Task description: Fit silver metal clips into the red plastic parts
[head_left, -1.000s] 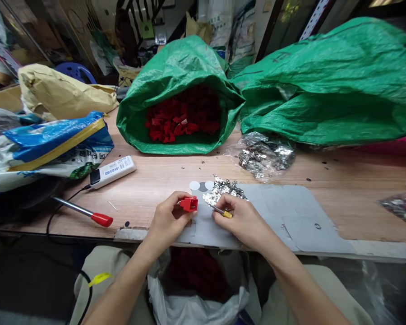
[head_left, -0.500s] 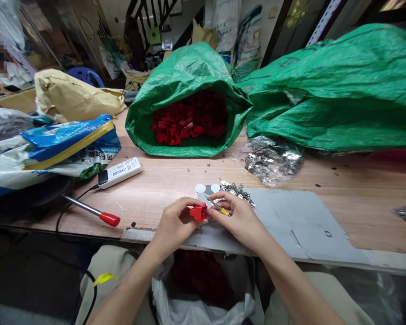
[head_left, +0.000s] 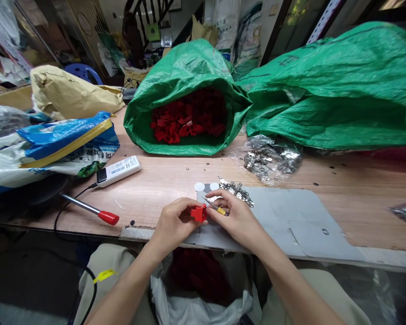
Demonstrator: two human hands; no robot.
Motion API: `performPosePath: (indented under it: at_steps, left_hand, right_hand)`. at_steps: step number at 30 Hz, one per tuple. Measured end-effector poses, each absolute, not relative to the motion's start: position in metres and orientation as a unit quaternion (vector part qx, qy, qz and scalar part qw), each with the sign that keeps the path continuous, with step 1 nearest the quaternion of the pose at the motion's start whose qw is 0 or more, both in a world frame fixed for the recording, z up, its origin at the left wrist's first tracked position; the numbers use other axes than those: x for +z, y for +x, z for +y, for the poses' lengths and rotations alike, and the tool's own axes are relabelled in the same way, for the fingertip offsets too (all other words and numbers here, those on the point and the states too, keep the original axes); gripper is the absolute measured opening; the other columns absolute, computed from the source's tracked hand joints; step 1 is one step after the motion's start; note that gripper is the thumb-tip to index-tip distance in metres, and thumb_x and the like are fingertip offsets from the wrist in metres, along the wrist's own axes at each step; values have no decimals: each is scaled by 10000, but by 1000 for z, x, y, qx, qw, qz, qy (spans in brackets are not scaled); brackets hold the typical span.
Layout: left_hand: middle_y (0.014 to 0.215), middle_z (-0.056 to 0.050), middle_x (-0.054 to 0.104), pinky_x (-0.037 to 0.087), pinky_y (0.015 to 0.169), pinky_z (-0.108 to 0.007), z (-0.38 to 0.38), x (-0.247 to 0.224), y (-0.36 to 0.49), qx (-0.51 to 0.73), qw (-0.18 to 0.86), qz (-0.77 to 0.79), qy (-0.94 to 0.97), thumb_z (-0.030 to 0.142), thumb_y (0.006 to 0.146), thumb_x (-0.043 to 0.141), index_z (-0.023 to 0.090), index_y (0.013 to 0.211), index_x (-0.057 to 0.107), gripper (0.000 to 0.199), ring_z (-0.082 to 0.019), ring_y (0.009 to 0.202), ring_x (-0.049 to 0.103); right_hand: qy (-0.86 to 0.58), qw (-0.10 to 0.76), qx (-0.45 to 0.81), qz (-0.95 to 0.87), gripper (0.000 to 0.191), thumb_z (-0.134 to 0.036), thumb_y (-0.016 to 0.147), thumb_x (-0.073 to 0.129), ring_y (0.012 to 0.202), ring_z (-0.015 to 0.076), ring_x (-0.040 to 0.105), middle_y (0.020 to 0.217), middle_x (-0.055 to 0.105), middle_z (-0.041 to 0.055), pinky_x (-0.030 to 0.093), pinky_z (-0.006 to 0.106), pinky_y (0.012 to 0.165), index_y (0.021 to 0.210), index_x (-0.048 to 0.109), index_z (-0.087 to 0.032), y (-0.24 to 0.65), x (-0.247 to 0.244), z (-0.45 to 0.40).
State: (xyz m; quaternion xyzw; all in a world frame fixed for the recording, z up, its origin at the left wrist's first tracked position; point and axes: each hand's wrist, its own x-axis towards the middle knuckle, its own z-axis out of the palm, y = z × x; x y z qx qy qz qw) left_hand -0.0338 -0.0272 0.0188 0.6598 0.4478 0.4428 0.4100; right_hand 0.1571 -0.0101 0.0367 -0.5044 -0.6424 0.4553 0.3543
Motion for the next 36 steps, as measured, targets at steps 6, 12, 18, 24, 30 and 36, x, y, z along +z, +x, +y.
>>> performPosePath:
  at_steps: [6, 12, 18, 24, 30, 36]
  left_hand:
    - [884, -18, 739, 593, 756, -269, -28, 22, -31, 466, 468, 449, 602, 239, 720, 826, 193, 924, 684, 252, -173, 820, 714]
    - [863, -4, 727, 571, 739, -244, -29, 22, -32, 462, 488, 449, 589, 231, 711, 836, 197, 914, 671, 264, -155, 800, 699]
    - [871, -3, 720, 561, 750, -241, -30, 21, -31, 464, 486, 447, 591, 213, 716, 831, 202, 922, 675, 258, -156, 811, 697]
    - [893, -22, 710, 553, 741, -247, -29, 20, -32, 446, 438, 449, 638, 251, 732, 833, 193, 931, 691, 250, -161, 810, 677]
    - [937, -42, 718, 555, 731, -256, -29, 20, -32, 432, 378, 448, 686, 248, 774, 801, 197, 977, 701, 232, -176, 846, 689]
    - [937, -38, 723, 543, 724, -249, -30, 23, -32, 421, 342, 442, 715, 194, 790, 776, 195, 985, 702, 208, -168, 841, 691]
  right_hand:
    - [-503, 353, 548, -568, 297, -378, 782, 703, 543, 111, 534, 869, 643, 26, 390, 214, 408, 1006, 620, -202, 155, 37, -10]
    - [-504, 352, 565, -551, 285, -400, 786, 706, 459, 73, 422, 837, 633, 10, 251, 197, 347, 976, 616, -208, 156, 40, -12]
    - [-507, 360, 540, -567, 232, -375, 784, 707, 595, 143, 563, 727, 624, -1, 377, 238, 455, 924, 634, -206, 160, 41, -11]
    - [-502, 380, 491, -602, 214, -378, 785, 707, 817, 209, 630, 832, 665, 34, 483, 294, 630, 888, 633, -206, 162, 35, -8]
    - [-507, 381, 446, -631, 196, -340, 781, 664, 854, 220, 642, 892, 691, 51, 497, 338, 758, 912, 659, -193, 161, 32, -9]
    - [-528, 373, 428, -632, 204, -302, 755, 641, 859, 221, 652, 888, 699, 51, 497, 330, 749, 925, 673, -193, 156, 33, -13]
